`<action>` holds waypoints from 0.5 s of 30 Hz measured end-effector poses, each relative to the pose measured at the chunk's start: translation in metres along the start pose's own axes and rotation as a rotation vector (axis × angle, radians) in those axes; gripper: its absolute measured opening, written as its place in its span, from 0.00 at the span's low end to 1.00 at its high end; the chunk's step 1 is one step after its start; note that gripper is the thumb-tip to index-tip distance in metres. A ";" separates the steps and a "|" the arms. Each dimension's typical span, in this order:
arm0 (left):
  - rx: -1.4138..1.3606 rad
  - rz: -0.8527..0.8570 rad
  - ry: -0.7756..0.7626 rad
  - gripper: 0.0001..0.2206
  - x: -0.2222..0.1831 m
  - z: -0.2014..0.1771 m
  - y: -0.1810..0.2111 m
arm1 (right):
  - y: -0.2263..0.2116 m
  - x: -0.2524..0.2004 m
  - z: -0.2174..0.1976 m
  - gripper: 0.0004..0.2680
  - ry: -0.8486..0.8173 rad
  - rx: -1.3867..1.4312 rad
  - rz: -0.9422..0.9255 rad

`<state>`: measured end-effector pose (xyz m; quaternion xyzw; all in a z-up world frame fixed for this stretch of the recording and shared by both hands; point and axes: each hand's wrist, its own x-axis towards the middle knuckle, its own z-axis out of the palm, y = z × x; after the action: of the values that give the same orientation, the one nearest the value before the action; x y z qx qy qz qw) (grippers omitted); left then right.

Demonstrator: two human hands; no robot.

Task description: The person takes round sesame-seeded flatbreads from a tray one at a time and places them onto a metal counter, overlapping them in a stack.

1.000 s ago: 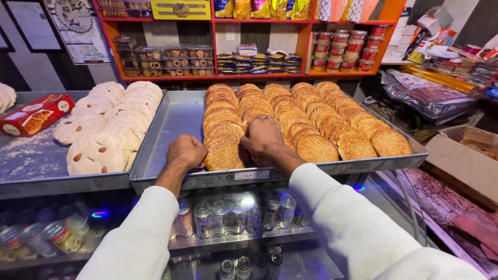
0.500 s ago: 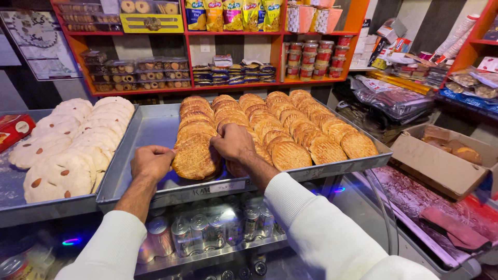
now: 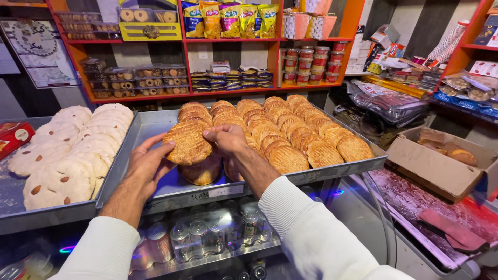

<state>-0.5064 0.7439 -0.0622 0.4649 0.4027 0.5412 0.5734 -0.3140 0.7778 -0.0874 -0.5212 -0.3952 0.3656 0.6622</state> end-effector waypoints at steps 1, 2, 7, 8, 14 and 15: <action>0.000 0.001 -0.002 0.26 0.003 0.000 -0.003 | 0.002 0.005 0.000 0.13 0.001 0.001 -0.002; -0.054 -0.026 -0.036 0.30 0.006 -0.001 -0.005 | 0.003 0.009 0.000 0.12 -0.002 0.031 0.030; -0.161 -0.067 -0.075 0.36 0.022 0.001 -0.022 | -0.011 -0.012 0.004 0.12 -0.016 0.151 0.140; -0.173 -0.059 -0.058 0.35 0.023 0.001 -0.022 | -0.010 -0.011 0.004 0.13 -0.010 0.176 0.160; -0.176 -0.042 -0.004 0.30 0.038 -0.004 -0.031 | -0.022 -0.022 -0.002 0.11 -0.023 0.213 0.184; -0.169 -0.038 0.005 0.29 0.044 -0.006 -0.035 | -0.022 -0.020 -0.005 0.12 -0.035 0.192 0.174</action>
<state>-0.4998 0.7894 -0.0959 0.4058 0.3658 0.5633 0.6199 -0.3164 0.7541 -0.0689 -0.4812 -0.3232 0.4671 0.6677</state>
